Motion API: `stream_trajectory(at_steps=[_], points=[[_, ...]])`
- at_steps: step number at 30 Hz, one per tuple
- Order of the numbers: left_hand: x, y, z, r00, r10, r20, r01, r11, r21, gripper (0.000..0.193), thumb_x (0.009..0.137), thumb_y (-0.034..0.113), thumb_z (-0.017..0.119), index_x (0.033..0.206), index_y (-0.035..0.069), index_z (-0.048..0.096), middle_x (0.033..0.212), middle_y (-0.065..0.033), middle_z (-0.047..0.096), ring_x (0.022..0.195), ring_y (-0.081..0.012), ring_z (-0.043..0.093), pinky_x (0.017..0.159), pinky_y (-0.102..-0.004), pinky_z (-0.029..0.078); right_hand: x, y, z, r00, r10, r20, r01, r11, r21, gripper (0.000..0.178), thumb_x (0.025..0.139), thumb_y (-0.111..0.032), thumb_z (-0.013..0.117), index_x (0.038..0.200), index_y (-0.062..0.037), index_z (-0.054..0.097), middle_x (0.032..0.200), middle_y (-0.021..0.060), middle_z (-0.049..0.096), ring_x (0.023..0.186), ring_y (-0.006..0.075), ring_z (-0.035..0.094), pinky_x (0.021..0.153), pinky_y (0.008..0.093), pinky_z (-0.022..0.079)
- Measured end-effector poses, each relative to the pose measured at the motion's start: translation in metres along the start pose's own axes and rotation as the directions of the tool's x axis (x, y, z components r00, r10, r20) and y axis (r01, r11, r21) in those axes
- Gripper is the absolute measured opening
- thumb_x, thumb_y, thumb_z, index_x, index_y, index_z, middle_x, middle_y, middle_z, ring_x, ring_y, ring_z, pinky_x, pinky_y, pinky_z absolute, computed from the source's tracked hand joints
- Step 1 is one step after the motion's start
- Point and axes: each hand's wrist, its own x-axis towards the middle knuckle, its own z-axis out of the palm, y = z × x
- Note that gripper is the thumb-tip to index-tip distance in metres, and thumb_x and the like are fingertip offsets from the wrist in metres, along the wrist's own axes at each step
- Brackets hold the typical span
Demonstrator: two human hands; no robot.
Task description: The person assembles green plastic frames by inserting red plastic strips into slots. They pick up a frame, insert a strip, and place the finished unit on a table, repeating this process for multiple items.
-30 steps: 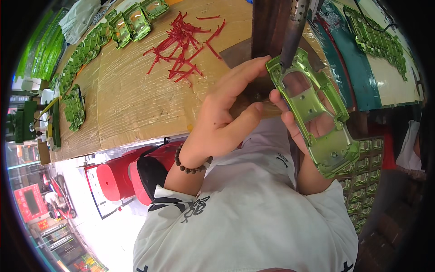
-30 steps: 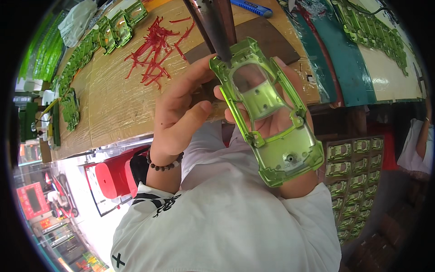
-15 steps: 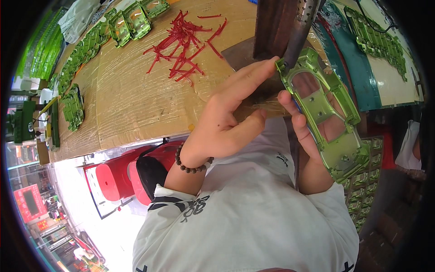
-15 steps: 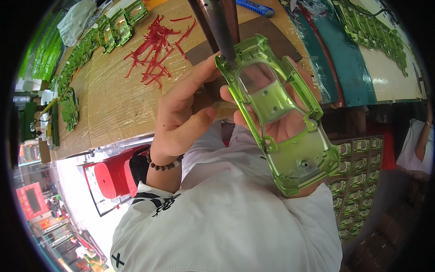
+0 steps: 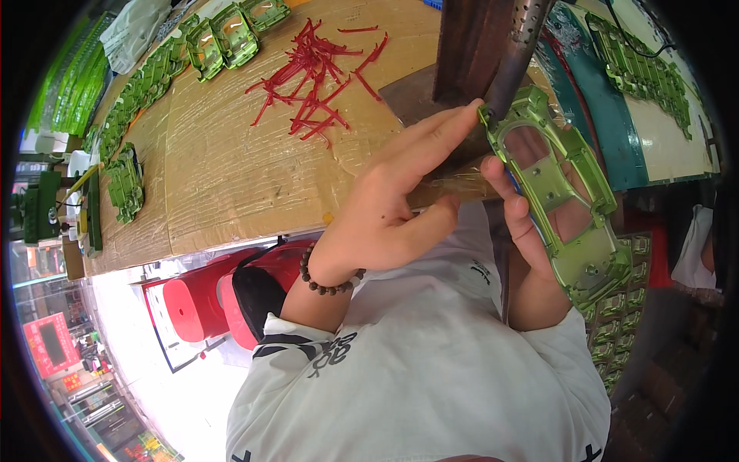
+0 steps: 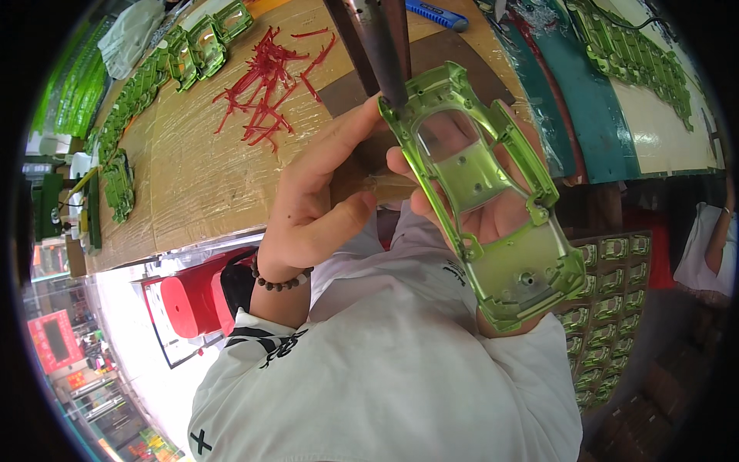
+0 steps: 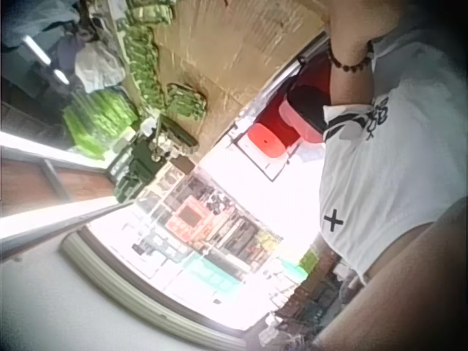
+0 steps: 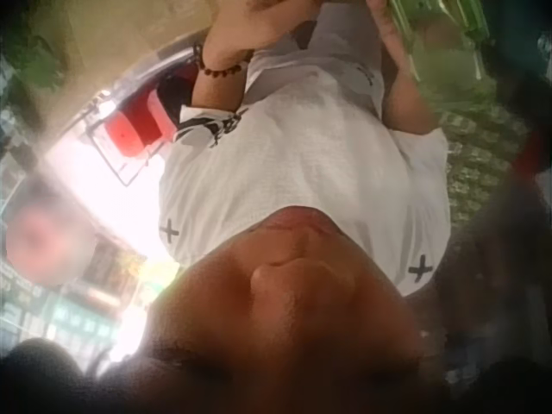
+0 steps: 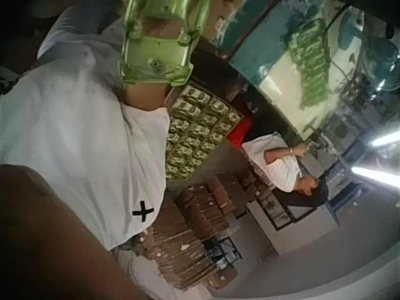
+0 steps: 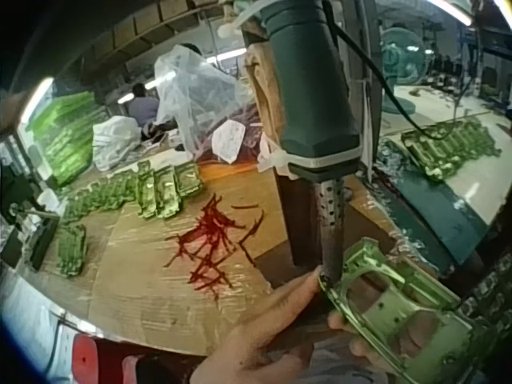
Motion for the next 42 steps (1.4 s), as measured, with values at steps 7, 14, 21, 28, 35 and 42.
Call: stream_trajectory(at_steps=[7, 14, 21, 28, 35, 42], points=[[-0.003, 0.004, -0.002, 0.986, -0.023, -0.164, 0.017, 0.999, -0.039, 0.053, 0.068, -0.006, 0.045, 0.121, -0.003, 0.045, 0.127, -0.0169, 0.043, 0.112, -0.0233, 0.047, 0.093, -0.0327, 0.036, -0.013, 0.006, 0.011, 0.945, -0.127, -0.3, 0.179, 0.972, 0.155, 0.051, 0.094, -0.032, 0.033, 0.135, -0.0025, 0.026, 0.14, 0.0176, 0.026, 0.127, 0.0423, 0.022, 0.099, 0.0512, 0.034], [-0.007, -0.001, -0.006, 0.924, -0.041, -0.379, -0.11, 0.923, -0.369, 0.044, 0.075, -0.009, 0.038, 0.118, -0.006, 0.046, 0.125, -0.0154, 0.046, 0.108, -0.0209, 0.05, 0.089, -0.0312, 0.04, -0.026, -0.04, 0.045, 0.733, -0.461, -0.501, 0.262, 0.87, -0.417, 0.048, 0.091, -0.03, 0.042, 0.125, 0.004, 0.037, 0.128, 0.0223, 0.04, 0.122, 0.0396, 0.034, 0.089, 0.0591, 0.039], [-0.004, 0.001, -0.005, 0.901, -0.019, -0.433, -0.148, 0.926, -0.348, 0.04, 0.075, -0.008, 0.039, 0.115, -0.006, 0.048, 0.122, -0.0162, 0.048, 0.103, -0.0197, 0.053, 0.085, -0.0296, 0.042, -0.009, -0.201, -0.005, 0.489, -0.853, 0.185, -0.452, -0.429, -0.782, 0.041, 0.076, -0.025, 0.064, 0.106, 0.0028, 0.059, 0.084, 0.0096, 0.063, 0.069, 0.0193, 0.061, 0.053, 0.0279, 0.047], [-0.008, -0.003, -0.006, 0.897, -0.025, -0.44, -0.145, 0.926, -0.349, 0.04, 0.075, -0.008, 0.038, 0.113, -0.006, 0.05, 0.124, -0.017, 0.046, 0.104, -0.02, 0.053, 0.086, -0.0293, 0.041, -0.006, -0.228, -0.008, 0.709, -0.607, 0.36, -0.68, -0.723, 0.121, 0.032, 0.071, -0.03, 0.067, 0.093, -0.0061, 0.065, 0.077, 0.0156, 0.062, 0.073, 0.0308, 0.06, 0.068, 0.0395, 0.047], [-0.006, -0.001, -0.007, 0.903, -0.037, -0.427, -0.117, 0.937, -0.329, 0.039, 0.075, -0.008, 0.038, 0.111, -0.005, 0.051, 0.124, -0.0164, 0.046, 0.103, -0.019, 0.053, 0.087, -0.0296, 0.041, -0.003, -0.235, -0.002, 0.726, -0.629, 0.278, -0.671, -0.737, 0.086, 0.035, 0.072, -0.031, 0.067, 0.09, -0.0022, 0.062, 0.084, 0.0181, 0.061, 0.083, 0.0343, 0.057, 0.073, 0.0421, 0.045], [-0.005, -0.002, -0.007, 0.921, -0.013, -0.389, -0.101, 0.957, -0.273, 0.032, 0.079, -0.006, 0.042, 0.109, 0.001, 0.053, 0.122, -0.0111, 0.047, 0.102, -0.0148, 0.05, 0.088, -0.0285, 0.04, -0.019, -0.289, -0.016, 0.64, -0.698, 0.321, -0.763, -0.626, 0.161, 0.046, 0.074, -0.04, 0.064, 0.101, -0.0031, 0.061, 0.093, 0.0206, 0.061, 0.091, 0.036, 0.056, 0.08, 0.0432, 0.043]])
